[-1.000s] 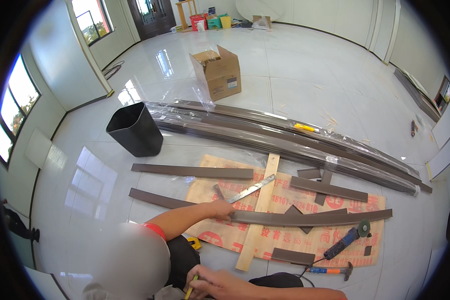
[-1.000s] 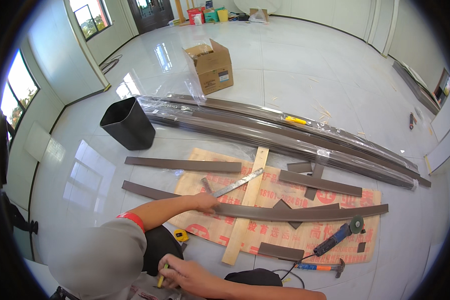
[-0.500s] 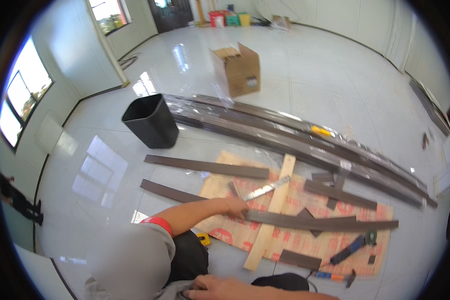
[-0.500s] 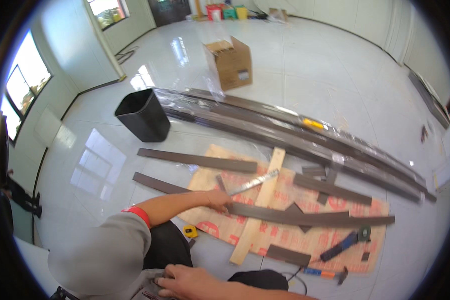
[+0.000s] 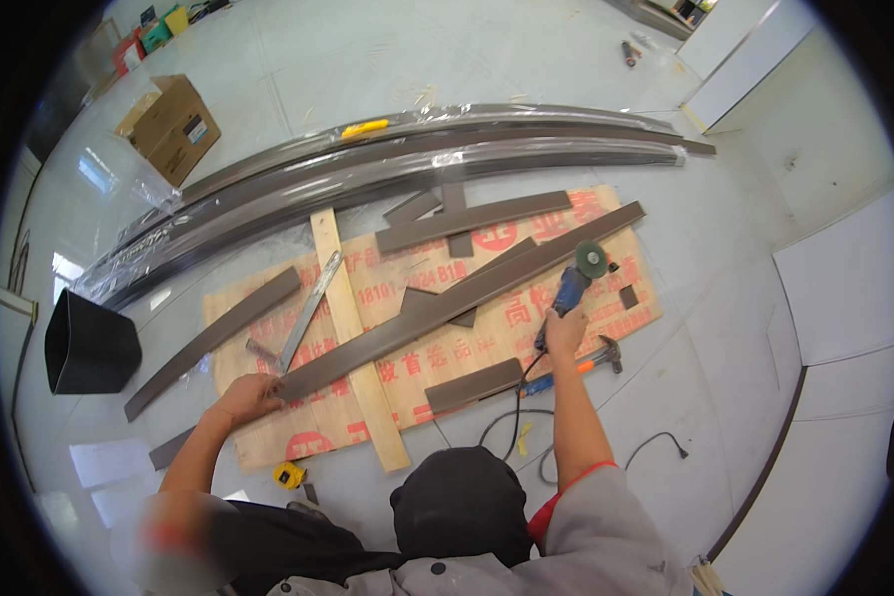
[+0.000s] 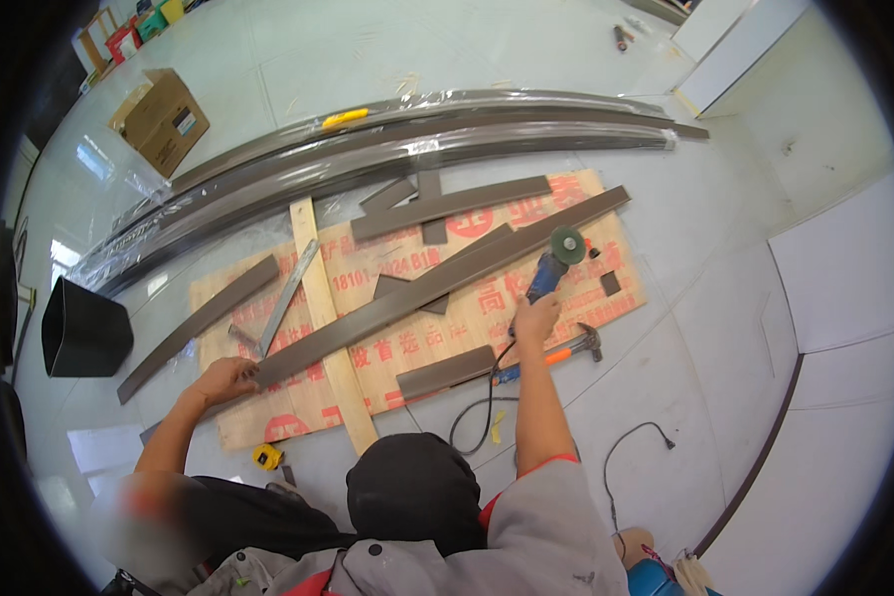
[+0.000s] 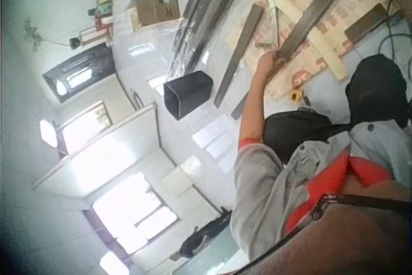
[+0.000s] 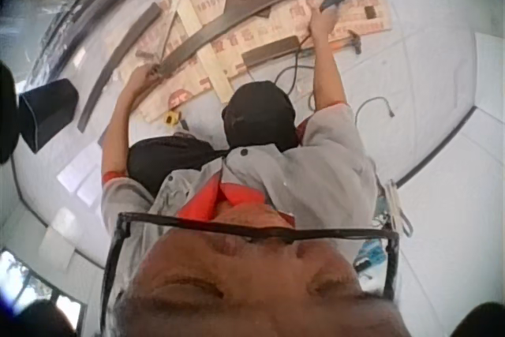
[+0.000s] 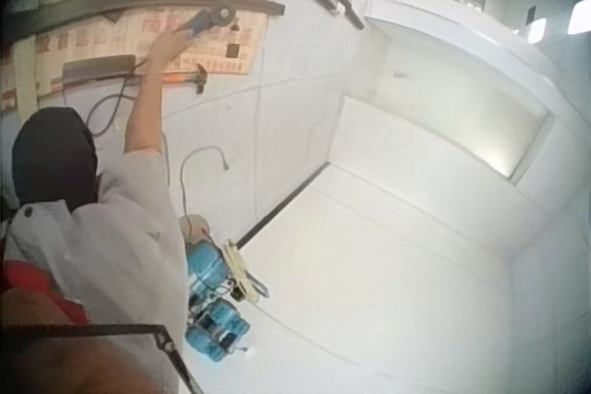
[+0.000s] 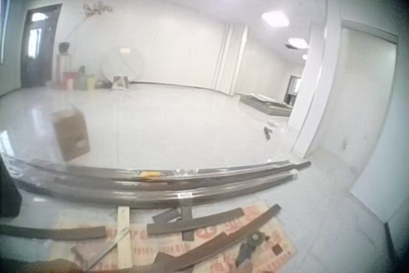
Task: The person measures wall corners and trim pieces, marks them, cuts them with an angle grinder, and fits them into place along the base of the wall.
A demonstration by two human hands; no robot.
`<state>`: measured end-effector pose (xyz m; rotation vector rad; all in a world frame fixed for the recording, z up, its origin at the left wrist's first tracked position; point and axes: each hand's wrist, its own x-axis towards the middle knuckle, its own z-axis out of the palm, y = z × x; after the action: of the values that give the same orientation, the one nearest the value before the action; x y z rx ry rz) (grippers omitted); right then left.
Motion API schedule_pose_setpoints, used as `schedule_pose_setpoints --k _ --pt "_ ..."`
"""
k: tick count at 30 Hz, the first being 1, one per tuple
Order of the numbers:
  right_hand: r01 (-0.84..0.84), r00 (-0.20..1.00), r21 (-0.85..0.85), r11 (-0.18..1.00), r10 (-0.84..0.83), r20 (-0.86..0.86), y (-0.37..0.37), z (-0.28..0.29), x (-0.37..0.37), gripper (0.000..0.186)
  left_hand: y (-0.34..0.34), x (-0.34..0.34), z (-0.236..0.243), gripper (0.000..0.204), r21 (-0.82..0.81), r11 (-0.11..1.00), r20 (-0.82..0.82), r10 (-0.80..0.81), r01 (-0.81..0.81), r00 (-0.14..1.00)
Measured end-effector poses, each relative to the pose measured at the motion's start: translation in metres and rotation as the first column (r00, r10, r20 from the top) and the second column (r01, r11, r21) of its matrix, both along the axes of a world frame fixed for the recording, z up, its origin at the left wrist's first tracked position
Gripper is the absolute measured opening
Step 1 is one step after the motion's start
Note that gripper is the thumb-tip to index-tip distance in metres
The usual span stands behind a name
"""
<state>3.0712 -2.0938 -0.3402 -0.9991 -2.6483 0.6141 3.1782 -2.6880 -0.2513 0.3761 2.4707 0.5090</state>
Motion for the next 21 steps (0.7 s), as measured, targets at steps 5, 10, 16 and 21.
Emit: schedule_pose_setpoints --k 5,10,16,21 --pt "0.072 0.981 -0.204 0.976 -0.033 0.189 0.033 -0.046 -0.016 0.066 0.004 0.014 0.007 0.039 -0.014 0.997 0.098 0.078 -0.077 0.992" --pt "-0.083 0.968 -0.894 0.441 -0.178 -0.178 0.032 -0.034 -0.032 0.042 0.037 0.012 0.004 0.042 0.036 0.996 0.011 -0.085 0.085 0.996" --pt "-0.456 0.865 -0.882 -0.117 -0.289 -0.409 -0.078 0.061 0.030 0.036 0.180 -0.024 0.043 0.074 0.284 0.949 -0.153 -0.096 0.137 0.984" --pt "-0.297 0.952 -0.845 -0.445 -0.208 -0.225 -0.118 0.079 0.027 0.033 0.259 -0.030 0.072 0.079 0.259 0.955 -0.264 -0.075 0.146 0.961"
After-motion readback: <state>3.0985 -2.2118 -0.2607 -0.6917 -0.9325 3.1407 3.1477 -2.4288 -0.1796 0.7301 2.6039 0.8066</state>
